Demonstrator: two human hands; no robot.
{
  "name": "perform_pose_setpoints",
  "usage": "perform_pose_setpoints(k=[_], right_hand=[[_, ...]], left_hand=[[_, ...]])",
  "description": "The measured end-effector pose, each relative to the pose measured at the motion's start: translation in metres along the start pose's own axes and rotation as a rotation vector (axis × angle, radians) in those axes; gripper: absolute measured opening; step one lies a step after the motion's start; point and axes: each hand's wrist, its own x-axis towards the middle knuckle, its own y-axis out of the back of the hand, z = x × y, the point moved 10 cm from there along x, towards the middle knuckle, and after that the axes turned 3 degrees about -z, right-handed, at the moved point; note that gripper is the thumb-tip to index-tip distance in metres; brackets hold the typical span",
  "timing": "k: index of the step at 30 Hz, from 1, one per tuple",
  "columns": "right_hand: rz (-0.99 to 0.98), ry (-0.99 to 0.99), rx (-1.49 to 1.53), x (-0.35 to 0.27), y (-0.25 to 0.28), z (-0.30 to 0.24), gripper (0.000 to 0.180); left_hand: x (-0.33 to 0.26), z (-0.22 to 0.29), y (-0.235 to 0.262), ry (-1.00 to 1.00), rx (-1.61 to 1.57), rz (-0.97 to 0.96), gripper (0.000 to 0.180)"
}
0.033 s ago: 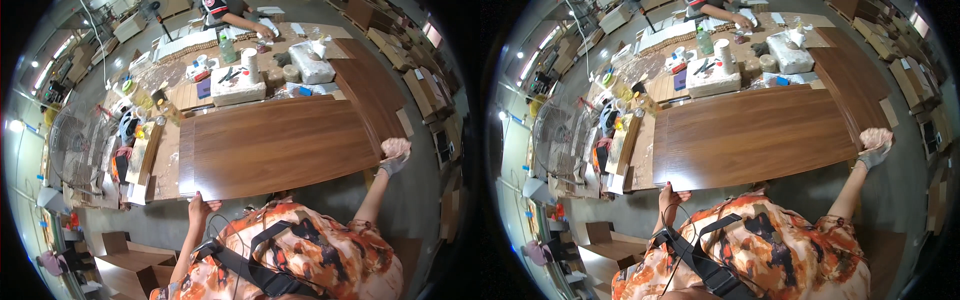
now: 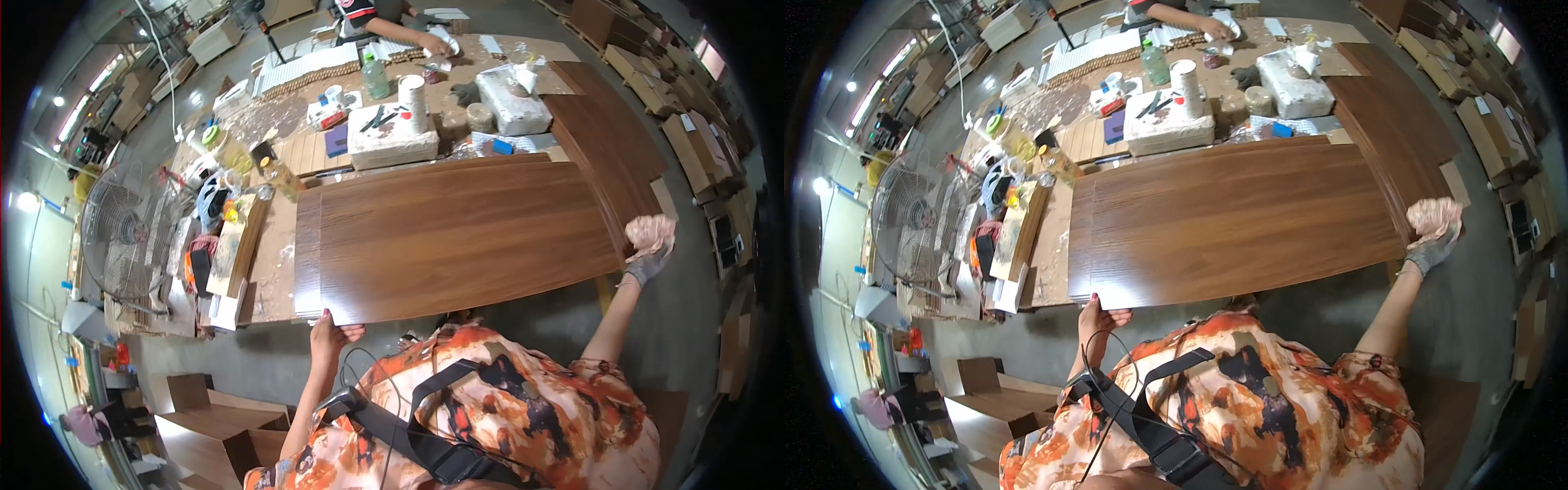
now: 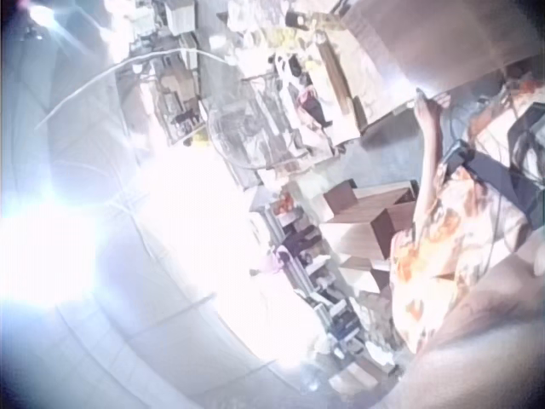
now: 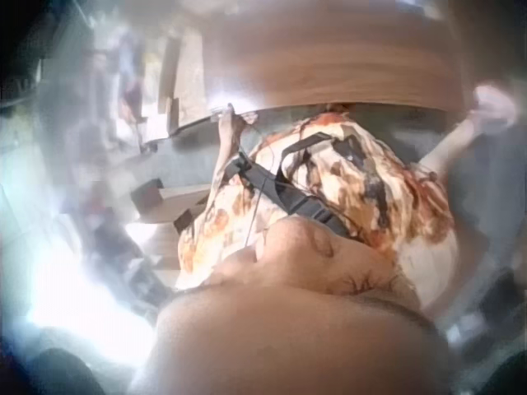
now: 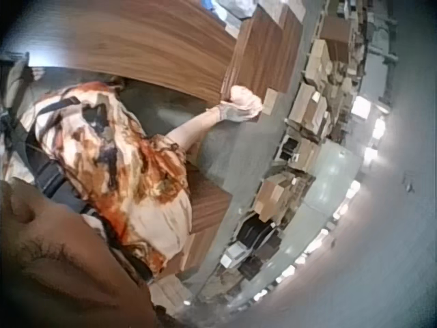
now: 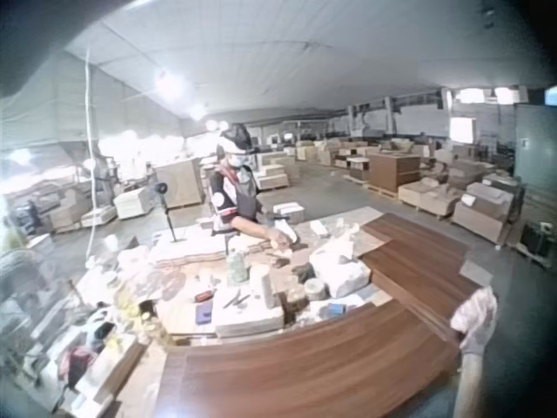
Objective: The person wipes a wooden furniture panel with a cloth and applies a small blue sponge block to the surface to clean and finish it.
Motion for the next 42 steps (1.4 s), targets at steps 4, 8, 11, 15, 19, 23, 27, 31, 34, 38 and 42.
perform_pose_setpoints(k=[4,8,11,15,19,23,27,31,34,38,42], right_hand=[[-0.518,-0.057,-0.434,-0.027,-0.150,0.009,0.036],[-1.293,-0.113,-0.320,-0.244,-0.381,0.004,0.023],[-1.745,0.059,-0.354,-0.424,-0.436,0.018,0.022],[-1.920,0.490,-0.186,-0.593,-0.463,-0.012,0.034],[-1.866,0.700,-0.176,-0.593,-0.531,0.054,0.033],[-1.908,0.324,-0.549,-0.535,-0.642,0.172,0.016],[-1.784,0.719,-0.516,-0.570,-0.617,0.128,0.027],[-1.889,0.870,-0.200,-0.624,-0.499,-0.010,0.045],[-2.037,0.668,-0.332,-0.598,-0.466,-0.046,0.047],[-1.749,0.499,-0.811,-0.441,-0.378,0.023,0.041],[-1.031,0.113,-1.184,-0.192,-0.207,0.080,0.037]], left_hand=[[0.015,-0.008,-0.003,0.031,-0.003,-0.045,0.064],[0.006,-0.008,0.002,0.060,-0.064,-0.003,0.062],[0.004,-0.014,0.010,0.104,-0.120,0.005,0.058],[-0.005,-0.018,0.034,0.006,-0.004,0.113,0.040],[-0.016,-0.025,0.038,-0.014,-0.039,0.156,0.032],[-0.012,-0.014,0.033,-0.048,-0.018,0.158,0.035],[-0.011,-0.019,0.036,-0.060,-0.136,0.104,0.041],[-0.014,-0.020,0.036,-0.073,-0.085,0.063,0.040],[-0.016,-0.029,0.045,-0.097,0.024,0.042,0.039],[-0.030,-0.005,0.044,-0.099,0.200,0.020,0.033],[-0.015,0.038,0.068,-0.220,0.347,0.125,0.034]])
